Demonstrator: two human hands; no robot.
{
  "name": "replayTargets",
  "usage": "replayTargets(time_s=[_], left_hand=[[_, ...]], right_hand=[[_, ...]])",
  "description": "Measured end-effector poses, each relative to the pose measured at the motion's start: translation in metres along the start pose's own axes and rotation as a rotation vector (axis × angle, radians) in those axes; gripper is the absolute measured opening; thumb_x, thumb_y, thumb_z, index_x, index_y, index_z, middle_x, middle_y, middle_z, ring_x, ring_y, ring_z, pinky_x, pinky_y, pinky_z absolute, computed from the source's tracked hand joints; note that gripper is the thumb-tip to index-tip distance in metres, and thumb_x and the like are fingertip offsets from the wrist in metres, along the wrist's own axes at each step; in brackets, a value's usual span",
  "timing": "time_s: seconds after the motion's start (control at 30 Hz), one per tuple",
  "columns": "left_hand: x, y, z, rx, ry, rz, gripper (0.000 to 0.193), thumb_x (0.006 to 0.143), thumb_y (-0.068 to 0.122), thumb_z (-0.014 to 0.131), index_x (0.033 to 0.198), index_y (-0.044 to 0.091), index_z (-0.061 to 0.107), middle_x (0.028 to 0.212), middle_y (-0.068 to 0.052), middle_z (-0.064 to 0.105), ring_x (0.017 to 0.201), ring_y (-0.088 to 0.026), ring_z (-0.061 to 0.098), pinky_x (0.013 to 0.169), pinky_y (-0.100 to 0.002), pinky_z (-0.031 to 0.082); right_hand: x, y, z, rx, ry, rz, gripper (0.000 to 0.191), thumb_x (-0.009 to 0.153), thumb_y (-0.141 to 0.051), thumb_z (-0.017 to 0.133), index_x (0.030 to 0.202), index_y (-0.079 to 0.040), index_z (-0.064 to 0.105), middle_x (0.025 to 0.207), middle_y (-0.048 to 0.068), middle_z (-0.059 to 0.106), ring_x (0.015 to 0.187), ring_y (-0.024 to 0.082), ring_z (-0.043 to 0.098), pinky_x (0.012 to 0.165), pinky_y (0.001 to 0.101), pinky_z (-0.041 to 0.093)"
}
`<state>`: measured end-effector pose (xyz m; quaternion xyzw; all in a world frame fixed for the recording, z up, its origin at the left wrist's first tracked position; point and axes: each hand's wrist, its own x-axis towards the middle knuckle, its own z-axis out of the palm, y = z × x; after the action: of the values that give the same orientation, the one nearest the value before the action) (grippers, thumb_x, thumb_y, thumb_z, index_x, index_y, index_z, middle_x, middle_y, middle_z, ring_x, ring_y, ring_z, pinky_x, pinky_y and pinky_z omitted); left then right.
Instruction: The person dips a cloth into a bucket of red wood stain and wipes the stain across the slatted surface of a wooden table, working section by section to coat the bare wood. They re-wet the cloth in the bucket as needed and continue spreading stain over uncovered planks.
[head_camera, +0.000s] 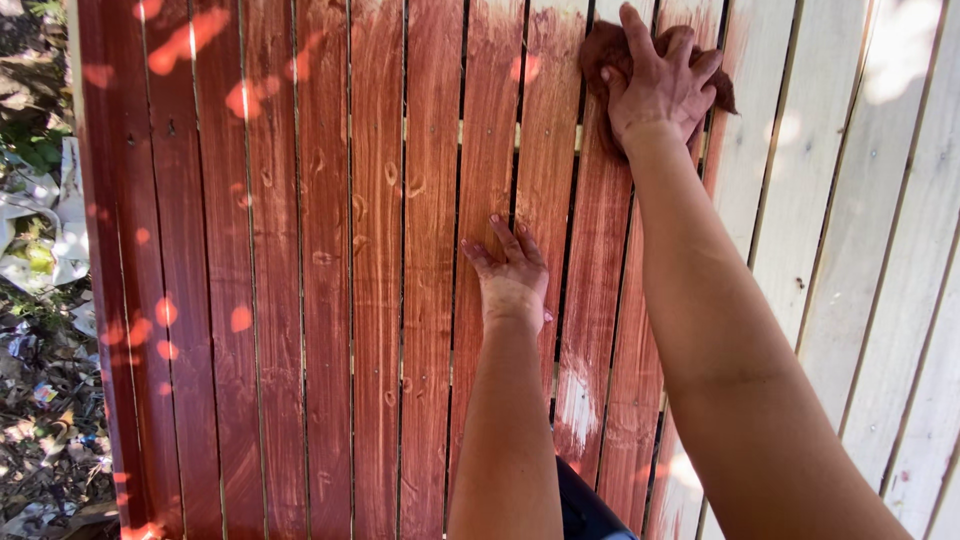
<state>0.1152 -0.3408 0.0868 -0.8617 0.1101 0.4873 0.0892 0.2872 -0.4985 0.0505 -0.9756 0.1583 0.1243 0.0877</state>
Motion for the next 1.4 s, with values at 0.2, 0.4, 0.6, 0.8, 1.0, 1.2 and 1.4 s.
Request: replayTargets(time_s=[0.2,0.4,0.6,0.8,1.0,1.2,1.4], left_hand=[[0.006,0.002,0.003,0.014,0.077,-0.026,0.112,0.092,0.028,0.077,0.160,-0.005,-0.005,0.164,-0.038,-0.002,0.143,-0.055,0.029,0.119,-0.068,0.006],[0.007,0.001,0.007,-0.014,0.031,-0.024,0.115,0.090,0.020,0.080,0.164,0.001,-0.007,0.167,-0.032,-0.004,0.140,-0.048,0.041,0.120,-0.068,0.005],[0.011,0.003,0.012,0.013,0.111,-0.038,0.110,0.092,0.025,0.077,0.160,0.002,-0.005,0.164,-0.034,-0.003,0.142,-0.051,0.035,0.117,-0.071,0.005],[0.010,0.004,0.009,0.002,0.060,-0.024,0.114,0.091,0.025,0.079,0.160,-0.003,-0.007,0.164,-0.037,-0.005,0.145,-0.053,0.028,0.119,-0.069,0.004],[0.006,0.001,0.004,-0.032,0.055,-0.013,0.113,0.093,0.029,0.076,0.159,-0.005,-0.010,0.164,-0.036,-0.006,0.145,-0.055,0.024,0.118,-0.068,0.006],[0.005,0.001,0.005,-0.041,0.046,-0.011,0.115,0.093,0.036,0.075,0.159,-0.005,-0.010,0.165,-0.035,-0.004,0.146,-0.054,0.025,0.120,-0.067,0.009],[0.005,0.001,0.002,0.033,0.094,-0.023,0.118,0.091,0.043,0.075,0.159,-0.004,-0.010,0.163,-0.036,-0.002,0.145,-0.055,0.023,0.118,-0.069,0.009]], right_hand=[[-0.082,0.000,0.007,-0.195,-0.030,-0.147,0.049,0.101,-0.047,0.048,0.150,-0.045,0.039,0.160,0.021,0.026,0.139,0.062,0.024,0.098,0.0730,0.045],[-0.235,0.023,0.031,-0.147,-0.474,-0.018,0.060,0.100,-0.045,0.053,0.157,-0.048,0.034,0.151,0.018,0.040,0.134,0.053,0.040,0.101,0.0604,0.052],[-0.229,0.026,0.027,-0.175,-0.380,-0.047,0.040,0.102,-0.046,0.055,0.142,-0.051,0.052,0.136,0.015,0.048,0.126,0.047,0.043,0.093,0.0523,0.055],[-0.117,0.003,0.026,-0.054,-0.191,0.014,0.036,0.100,-0.047,0.060,0.136,-0.043,0.059,0.138,0.013,0.045,0.122,0.040,0.045,0.087,0.0455,0.054],[-0.015,-0.024,0.007,-0.002,-0.094,0.006,0.038,0.099,-0.044,0.062,0.137,-0.045,0.056,0.149,0.015,0.035,0.130,0.046,0.037,0.086,0.0489,0.057],[0.009,-0.012,0.025,0.024,0.037,-0.093,0.048,0.098,-0.045,0.063,0.144,-0.046,0.050,0.159,0.015,0.024,0.139,0.054,0.022,0.102,0.0610,0.045],[-0.031,0.003,0.034,-0.140,0.078,-0.244,0.072,0.089,-0.062,0.059,0.154,-0.037,0.039,0.160,0.019,0.025,0.146,0.056,0.018,0.113,0.0720,0.030]])
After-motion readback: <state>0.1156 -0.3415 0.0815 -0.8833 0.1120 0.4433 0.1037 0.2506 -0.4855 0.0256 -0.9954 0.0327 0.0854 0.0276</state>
